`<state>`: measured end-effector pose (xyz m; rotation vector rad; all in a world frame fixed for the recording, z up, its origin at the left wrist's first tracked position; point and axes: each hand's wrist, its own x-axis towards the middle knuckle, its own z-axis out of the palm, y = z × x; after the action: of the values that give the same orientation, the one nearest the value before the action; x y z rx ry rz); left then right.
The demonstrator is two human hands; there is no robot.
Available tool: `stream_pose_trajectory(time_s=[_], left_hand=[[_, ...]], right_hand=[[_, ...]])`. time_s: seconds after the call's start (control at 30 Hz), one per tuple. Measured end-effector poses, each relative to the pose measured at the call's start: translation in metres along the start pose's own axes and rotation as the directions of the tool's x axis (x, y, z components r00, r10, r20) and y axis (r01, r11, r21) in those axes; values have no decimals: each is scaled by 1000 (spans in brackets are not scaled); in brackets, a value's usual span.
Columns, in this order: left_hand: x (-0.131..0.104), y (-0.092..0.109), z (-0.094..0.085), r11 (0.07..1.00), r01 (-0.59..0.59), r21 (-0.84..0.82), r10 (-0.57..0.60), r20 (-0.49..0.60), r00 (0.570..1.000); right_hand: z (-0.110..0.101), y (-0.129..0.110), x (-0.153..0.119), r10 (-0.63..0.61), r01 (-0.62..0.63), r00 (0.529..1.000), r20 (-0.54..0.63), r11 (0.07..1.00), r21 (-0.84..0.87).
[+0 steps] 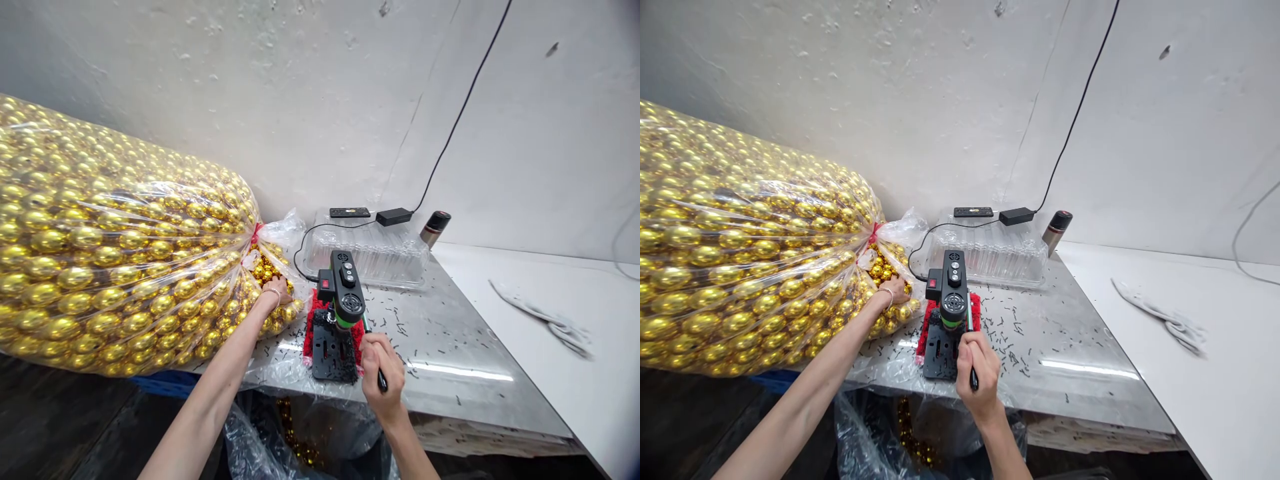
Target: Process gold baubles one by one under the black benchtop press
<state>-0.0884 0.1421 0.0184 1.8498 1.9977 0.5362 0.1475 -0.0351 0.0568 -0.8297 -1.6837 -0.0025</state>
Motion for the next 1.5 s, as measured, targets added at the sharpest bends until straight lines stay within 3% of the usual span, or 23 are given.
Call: stream_pose_trajectory(time_s=[0.17,0.3,0.5,0.67,0.8,0.9,1.0,1.07,1.23,1.5], left_hand=[[1,4,-16,964,134,-232,-138,-1,990],[-2,11,-27,832,134,-538,-162,-5,987],[-29,19,-43,494,151,-856,-153,86,985],[-75,20,-56,-51,304,-951,-93,308,947],[-114,24,-52,-239,344,-908,-37,363,931],[-135,30,-39,-335,414,-846,-89,466,880],[-146,36,-20,-366,458,-810,-174,543,822],[-150,39,-6,-350,493,-797,-166,570,805],[-153,41,25,-208,539,-816,-64,561,825],[-148,48,43,-30,493,-869,-118,493,862]], right_hand=[[0,-1,2,-12,12,1000,-6,1000,8],[0,-1,1,-19,19,1000,0,1000,3],[0,2,-2,-28,28,1000,0,1000,-10],[-1,2,-3,-12,12,1000,20,1000,-4],[-1,2,-3,-14,14,1000,13,1000,2],[0,2,-2,-11,11,1000,5,1000,0],[0,1,-2,-5,5,1000,5,1000,-4],[-1,1,-1,-1,1,1000,11,1000,-8],[-3,0,-1,-1,1,1000,25,1000,-1],[-5,-7,16,64,-64,998,-2,998,1]])
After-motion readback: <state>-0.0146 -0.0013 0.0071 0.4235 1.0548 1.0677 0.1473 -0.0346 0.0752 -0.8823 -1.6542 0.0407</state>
